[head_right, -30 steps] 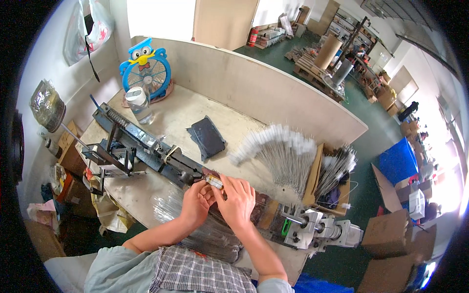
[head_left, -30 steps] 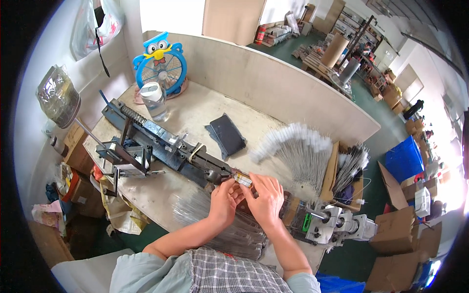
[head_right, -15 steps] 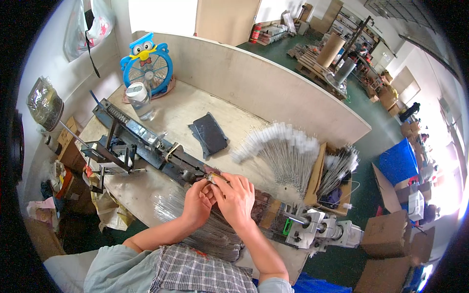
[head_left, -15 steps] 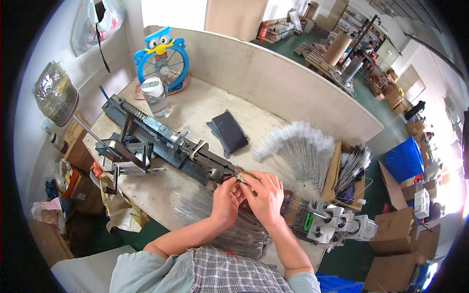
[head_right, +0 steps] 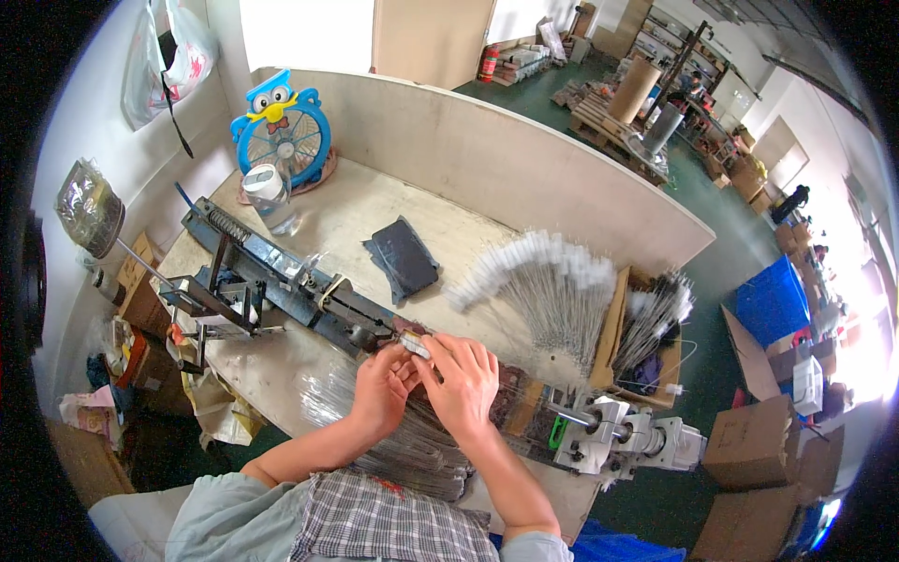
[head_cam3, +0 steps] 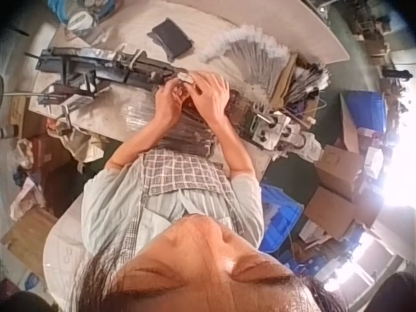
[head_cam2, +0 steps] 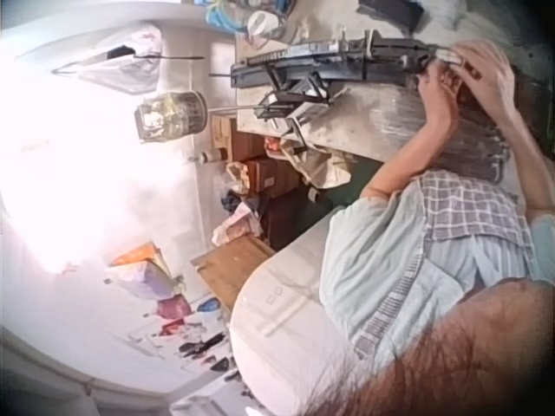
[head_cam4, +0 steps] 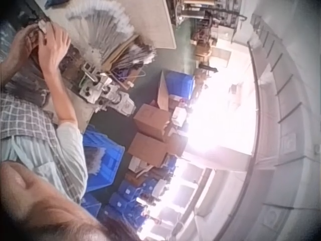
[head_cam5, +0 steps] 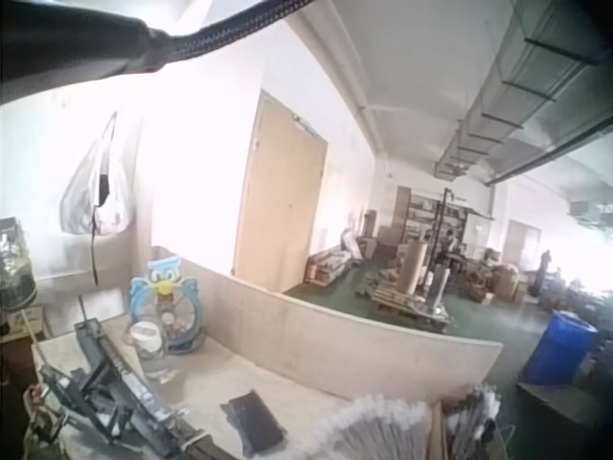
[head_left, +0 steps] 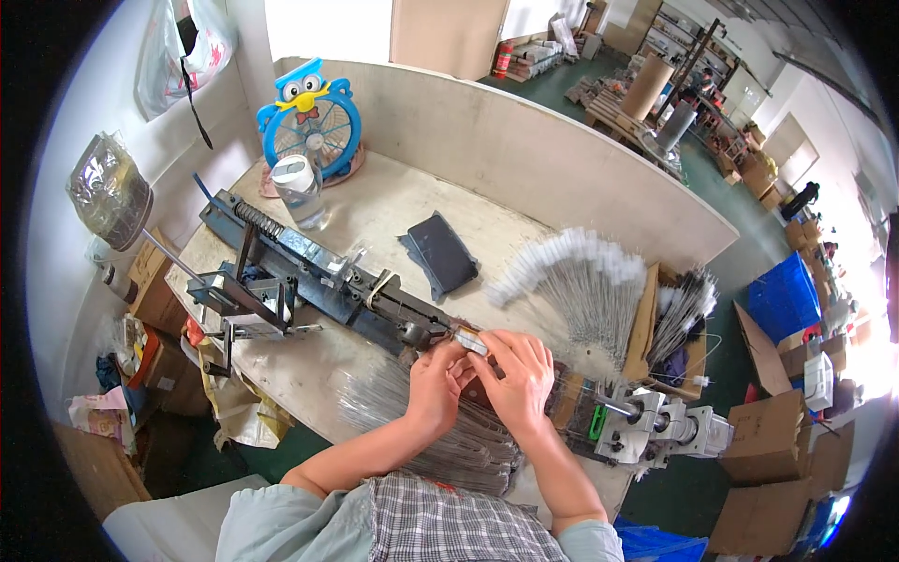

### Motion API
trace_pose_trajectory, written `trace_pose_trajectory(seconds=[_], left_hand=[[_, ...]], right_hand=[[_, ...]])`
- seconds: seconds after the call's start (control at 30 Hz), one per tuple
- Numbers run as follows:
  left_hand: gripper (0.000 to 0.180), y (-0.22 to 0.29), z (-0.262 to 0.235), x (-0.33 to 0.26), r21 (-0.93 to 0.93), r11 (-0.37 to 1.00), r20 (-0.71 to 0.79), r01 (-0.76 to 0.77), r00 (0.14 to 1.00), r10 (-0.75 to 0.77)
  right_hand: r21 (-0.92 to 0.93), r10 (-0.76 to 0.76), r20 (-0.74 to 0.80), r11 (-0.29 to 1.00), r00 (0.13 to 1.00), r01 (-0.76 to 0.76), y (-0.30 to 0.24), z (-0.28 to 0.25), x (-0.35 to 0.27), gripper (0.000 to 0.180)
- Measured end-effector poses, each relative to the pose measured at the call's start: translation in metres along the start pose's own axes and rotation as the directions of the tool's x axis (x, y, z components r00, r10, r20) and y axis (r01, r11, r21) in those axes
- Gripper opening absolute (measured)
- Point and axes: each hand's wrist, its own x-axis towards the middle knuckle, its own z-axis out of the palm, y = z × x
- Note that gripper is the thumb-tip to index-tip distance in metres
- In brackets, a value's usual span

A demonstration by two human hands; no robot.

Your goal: The person is assembling brush-like components by inserting bristles into a metal crimping fixture on a manual assembly jig.

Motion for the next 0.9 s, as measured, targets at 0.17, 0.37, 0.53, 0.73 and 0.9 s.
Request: trace_pose_trajectory(seconds=[0.17, 0.37, 0.53, 0.73, 0.9], left_hand=[[0.014, -0.003, 0.003, 0.001, 0.031, 0.998, 0.009, -0.045, 0.999, 0.045], [0.015, -0.006, -0.001, 0.004, 0.036, 0.999, 0.008, -0.037, 0.999, 0.036], [0.017, -0.005, 0.001, 0.006, 0.010, 0.999, 0.007, -0.031, 0.999, 0.031], [0.039, 0.001, 0.000, 0.002, -0.011, 1.000, 0.021, -0.005, 1.000, 0.005], [0.055, 0.001, -0.007, -0.002, 0.081, 0.997, 0.019, -0.006, 1.000, 0.005]], right_hand=[[-0.044, -0.028, -0.002, 0.999, 1.000, 0.028, 0.004, -0.001, -0.004, 0.024], [-0.026, -0.017, 0.015, 0.999, 1.000, 0.018, 0.003, -0.002, -0.003, 0.021], [-0.025, -0.015, 0.011, 1.000, 1.000, 0.015, 0.004, -0.002, 0.001, 0.024], [-0.111, 0.042, 0.111, 0.993, 0.993, -0.029, 0.000, -0.026, 0.009, 0.019], [-0.088, 0.009, 0.184, 0.996, 0.983, 0.007, 0.005, -0.028, -0.002, 0.010]])
